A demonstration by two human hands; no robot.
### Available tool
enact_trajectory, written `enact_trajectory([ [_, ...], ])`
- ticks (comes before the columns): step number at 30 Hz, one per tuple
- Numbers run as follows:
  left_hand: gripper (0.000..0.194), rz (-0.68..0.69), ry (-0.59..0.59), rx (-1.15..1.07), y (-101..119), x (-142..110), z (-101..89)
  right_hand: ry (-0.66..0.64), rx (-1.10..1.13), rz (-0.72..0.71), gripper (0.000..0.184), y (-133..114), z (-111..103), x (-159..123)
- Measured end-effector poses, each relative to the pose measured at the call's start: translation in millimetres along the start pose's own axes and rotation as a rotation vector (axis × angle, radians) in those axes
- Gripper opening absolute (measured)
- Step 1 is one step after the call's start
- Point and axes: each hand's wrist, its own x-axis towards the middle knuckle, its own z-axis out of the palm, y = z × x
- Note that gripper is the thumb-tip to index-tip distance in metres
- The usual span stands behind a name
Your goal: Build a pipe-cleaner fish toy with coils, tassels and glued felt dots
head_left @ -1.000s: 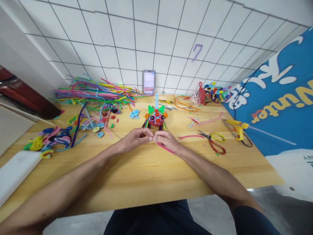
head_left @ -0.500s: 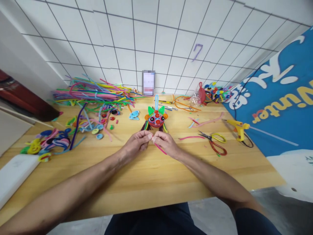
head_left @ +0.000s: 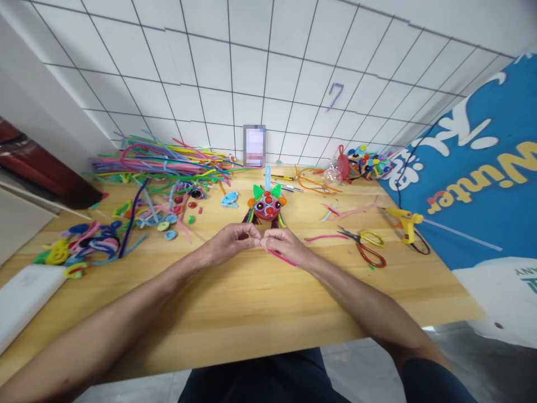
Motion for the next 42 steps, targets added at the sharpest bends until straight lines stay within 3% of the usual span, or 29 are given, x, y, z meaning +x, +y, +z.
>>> enact_trajectory([
  [3,0.038,-0.009,0.063,-0.049,-2.9,-1.3,3.8,0.018,0.025,-0.024,0.035,0.8,1.1,0.3],
  [11,0.049,-0.177,0.2,-0.466,-14.3,-0.3,23.8,0.087,0.054,-0.039,0.04,13.6,8.2,2.2],
  [18,0.033,-0.027,0.013,-0.074,-3.4,2.7,-0.2,-0.017,-0.045,0.024,0.031,6.3,-3.9,2.9],
  [24,0.031,-0.034,-0.035,-0.027,-4.6,1.2,-2.2,-0.051,-0.074,0.018,0.024,-2.3,-8.2,1.1],
  [29,0.035,-0.052,0.072,-0.083,-5.5,-0.2,3.6,-0.033,-0.026,-0.033,0.025,2.5,-6.3,1.8],
  [33,0.041,-0.139,0.16,-0.288,-6.3,-1.3,14.6,0.052,0.031,-0.051,0.032,9.7,0.1,2.9],
  [37,0.047,-0.225,0.212,-0.487,-6.7,-0.6,23.7,0.057,0.096,-0.004,0.035,9.3,3.5,2.8],
  [42,0.048,-0.208,0.268,-0.49,-10.7,0.4,25.2,0.078,0.16,0.012,0.033,5.2,4.4,2.0],
])
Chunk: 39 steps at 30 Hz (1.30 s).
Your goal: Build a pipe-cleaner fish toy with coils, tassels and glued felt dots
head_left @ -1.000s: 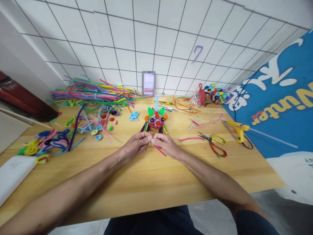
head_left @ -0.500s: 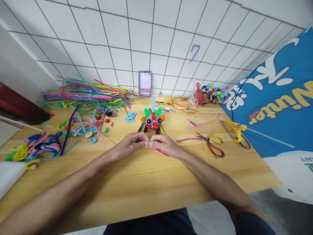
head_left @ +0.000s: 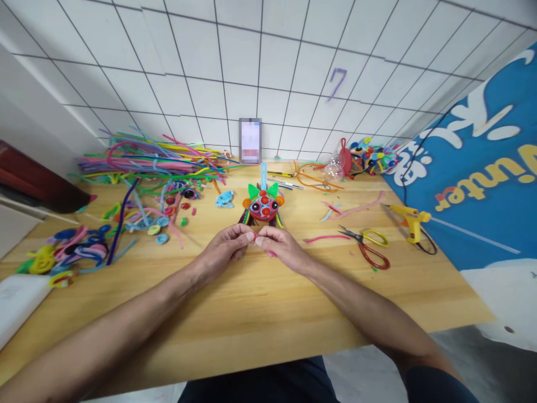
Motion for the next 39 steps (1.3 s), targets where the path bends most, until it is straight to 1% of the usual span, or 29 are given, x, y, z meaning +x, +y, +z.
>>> enact_trajectory([
  [3,0.047,0.009,0.02,0.008,-2.6,-0.6,-0.1,0.066,0.012,-0.027,0.029,2.4,2.5,-0.5],
  [5,0.047,0.005,0.014,0.011,-3.2,-1.4,0.4,0.124,-0.029,-0.064,0.026,5.3,3.5,-1.0],
  [8,0.045,0.015,0.001,0.067,-0.5,-1.4,-0.1,0.209,-0.187,-0.173,0.017,8.5,2.3,-1.7],
  [10,0.041,0.073,-0.019,0.18,3.2,-0.3,-2.2,0.237,-0.307,-0.254,0.013,9.4,0.5,-1.9],
  [14,0.034,0.231,-0.093,0.487,9.8,1.9,-9.8,0.26,-0.571,-0.405,0.015,12.2,-0.8,-1.9],
  [17,0.03,0.265,-0.099,0.686,10.1,2.8,-15.8,0.267,-0.751,-0.493,0.016,16.2,0.6,-3.3],
  [20,0.029,0.283,-0.089,0.757,6.0,4.0,-20.4,0.268,-0.841,-0.543,0.014,19.2,1.3,-5.9],
  [24,0.031,0.3,-0.075,0.757,-2.4,5.8,-24.0,0.25,-0.943,-0.588,0.013,19.2,0.1,-8.8],
  [27,0.032,0.303,-0.08,0.687,-7.2,5.1,-24.0,0.253,-0.957,-0.609,0.015,18.2,0.3,-9.6],
  [29,0.032,0.3,-0.085,0.599,-9.5,4.2,-22.3,0.263,-0.881,-0.593,0.016,18.0,1.5,-9.7],
  [32,0.032,0.289,-0.074,0.457,-12.4,4.2,-19.3,0.283,-0.718,-0.519,0.015,19.2,3.0,-9.1],
  [34,0.033,0.274,-0.089,0.415,-14.3,5.9,-18.8,0.289,-0.659,-0.488,0.014,20.9,2.5,-7.8],
  [36,0.034,0.267,-0.117,0.456,-15.6,8.2,-20.1,0.271,-0.668,-0.494,0.015,22.9,0.5,-5.9],
  [39,0.031,0.317,-0.113,0.631,-15.0,10.3,-23.1,0.226,-0.793,-0.545,0.017,25.3,-2.8,-3.6],
])
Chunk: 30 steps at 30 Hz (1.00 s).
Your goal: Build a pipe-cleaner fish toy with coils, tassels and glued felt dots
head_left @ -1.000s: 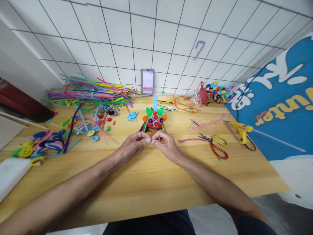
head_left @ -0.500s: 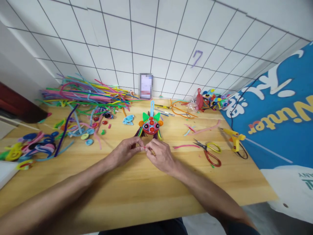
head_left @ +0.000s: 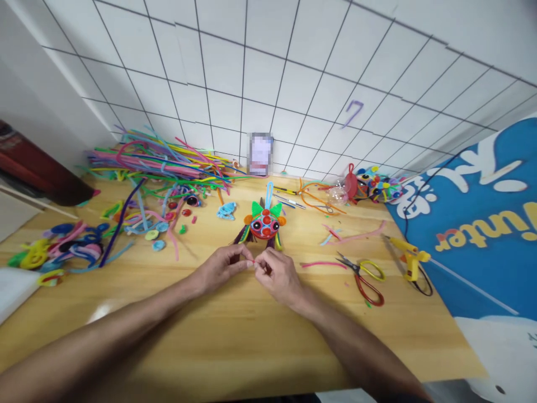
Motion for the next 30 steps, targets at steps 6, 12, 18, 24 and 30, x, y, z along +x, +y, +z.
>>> enact_trajectory([
  [6,0.027,0.097,-0.011,0.16,10.7,-0.2,-5.2,-0.046,-0.167,-0.044,0.015,-5.4,-5.9,0.4],
  [12,0.032,0.091,0.108,0.013,24.5,-3.3,-2.1,-0.004,0.012,0.088,0.013,-22.2,-18.5,10.8],
  [18,0.04,0.013,0.148,-0.297,28.7,-4.4,5.5,0.051,0.253,0.25,0.011,-33.9,-19.7,15.5],
  [24,0.026,0.097,0.045,0.04,28.4,-4.2,4.4,0.018,-0.095,0.024,0.015,-29.3,-25.1,7.7],
  [30,0.016,0.247,0.05,0.375,44.4,-7.9,-0.2,-0.086,-0.434,-0.124,0.013,-34.6,-36.5,6.2],
])
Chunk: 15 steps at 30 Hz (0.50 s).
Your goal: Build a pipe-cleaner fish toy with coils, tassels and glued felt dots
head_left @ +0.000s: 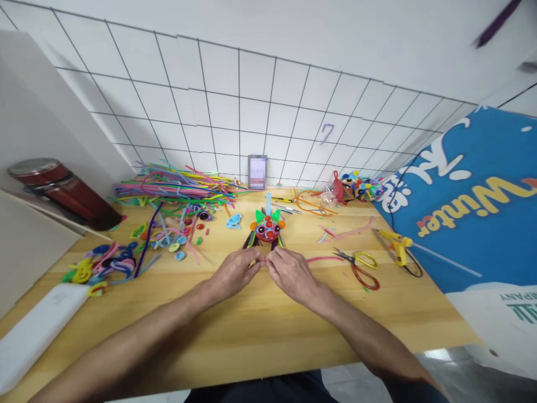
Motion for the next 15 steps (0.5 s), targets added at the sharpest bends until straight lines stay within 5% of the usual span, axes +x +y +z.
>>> enact_trajectory([
  [5,0.017,0.008,0.102,-0.072,16.9,6.0,-4.5,0.069,0.386,0.172,0.012,1.7,-18.8,9.7],
  [11,0.033,-0.168,0.215,-0.462,25.0,14.8,9.0,0.12,0.752,0.359,0.013,2.7,-25.6,19.4],
  [15,0.032,-0.175,0.163,-0.43,19.5,18.1,12.1,0.107,0.614,0.295,0.014,9.9,-24.4,18.2],
])
